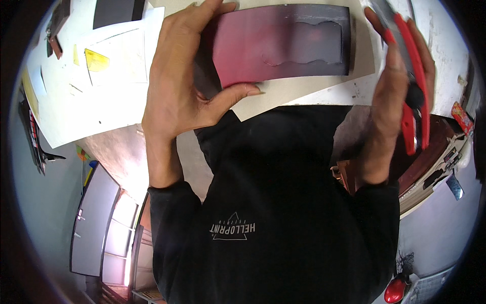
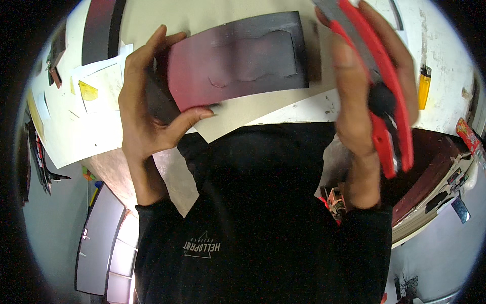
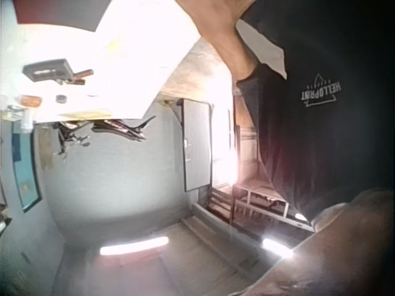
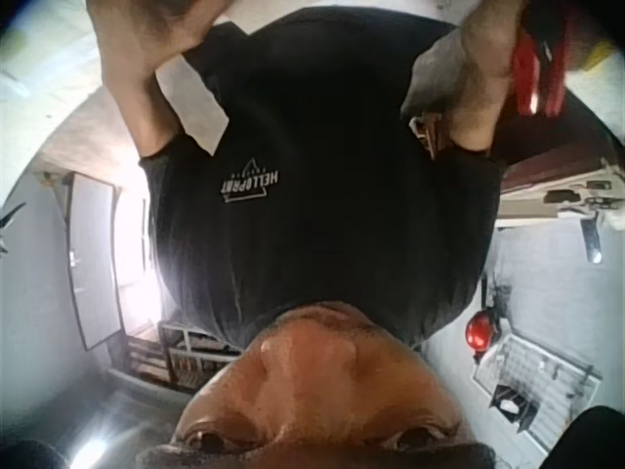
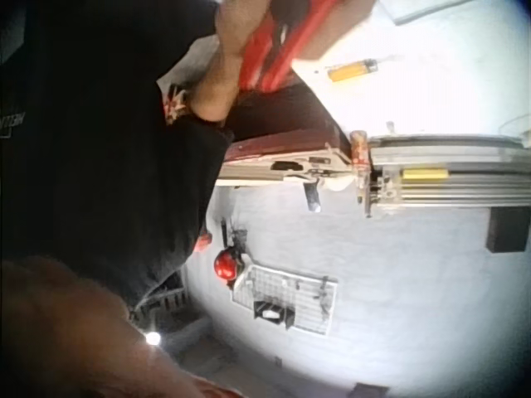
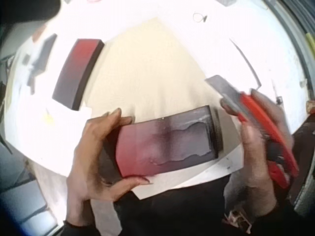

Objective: The person uses a red utility knife to cut a gradient-colored paper sheet along a pre-drawn outline. They repeatedly rotate the paper and trim edges to refine the shape, then remove the cut-out piece and set it aside on the table.

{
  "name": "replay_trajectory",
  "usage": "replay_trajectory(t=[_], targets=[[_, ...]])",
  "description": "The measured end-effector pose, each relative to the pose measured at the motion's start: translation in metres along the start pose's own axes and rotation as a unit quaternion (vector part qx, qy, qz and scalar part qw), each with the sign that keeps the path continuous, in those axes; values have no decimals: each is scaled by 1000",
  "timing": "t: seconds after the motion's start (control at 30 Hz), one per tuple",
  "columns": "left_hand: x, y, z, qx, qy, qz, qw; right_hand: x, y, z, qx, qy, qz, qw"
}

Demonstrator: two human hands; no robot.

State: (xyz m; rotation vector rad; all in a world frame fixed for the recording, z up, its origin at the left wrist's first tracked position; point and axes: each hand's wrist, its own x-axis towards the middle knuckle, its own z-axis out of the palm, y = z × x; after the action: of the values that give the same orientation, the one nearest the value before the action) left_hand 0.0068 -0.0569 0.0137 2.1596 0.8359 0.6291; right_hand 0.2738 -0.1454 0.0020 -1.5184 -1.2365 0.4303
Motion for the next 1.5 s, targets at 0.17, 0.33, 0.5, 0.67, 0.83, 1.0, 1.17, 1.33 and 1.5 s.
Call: replay_trajectory(t=[0.17,0.33,0.5,0.67,0.83,1.0,1.17,1.33,1.5], targets=[[13,13,-15,113,-34,26,993,-1,-30,23,-10,-25,47,999],[-4,-4,-23,211,110,21,971,-37,-53,4,80,-15,197,977],[-23,22,-1,90,135,-55,985,-57,-52,-1,96,-8,220,971],[-32,57,28,167,116,-135,970,-63,-47,7,111,14,189,976],[-32,56,25,-86,198,-185,959,-60,-52,9,111,36,172,978],[-39,77,23,-616,163,-353,684,-61,-45,4,132,50,153,978],[-89,86,19,-453,-3,-411,791,-69,-45,-7,122,71,153,978],[-85,77,22,-133,156,-298,932,-72,-47,-3,109,73,148,980],[-46,66,25,-24,175,-254,951,-71,-60,15,99,-11,60,993]])
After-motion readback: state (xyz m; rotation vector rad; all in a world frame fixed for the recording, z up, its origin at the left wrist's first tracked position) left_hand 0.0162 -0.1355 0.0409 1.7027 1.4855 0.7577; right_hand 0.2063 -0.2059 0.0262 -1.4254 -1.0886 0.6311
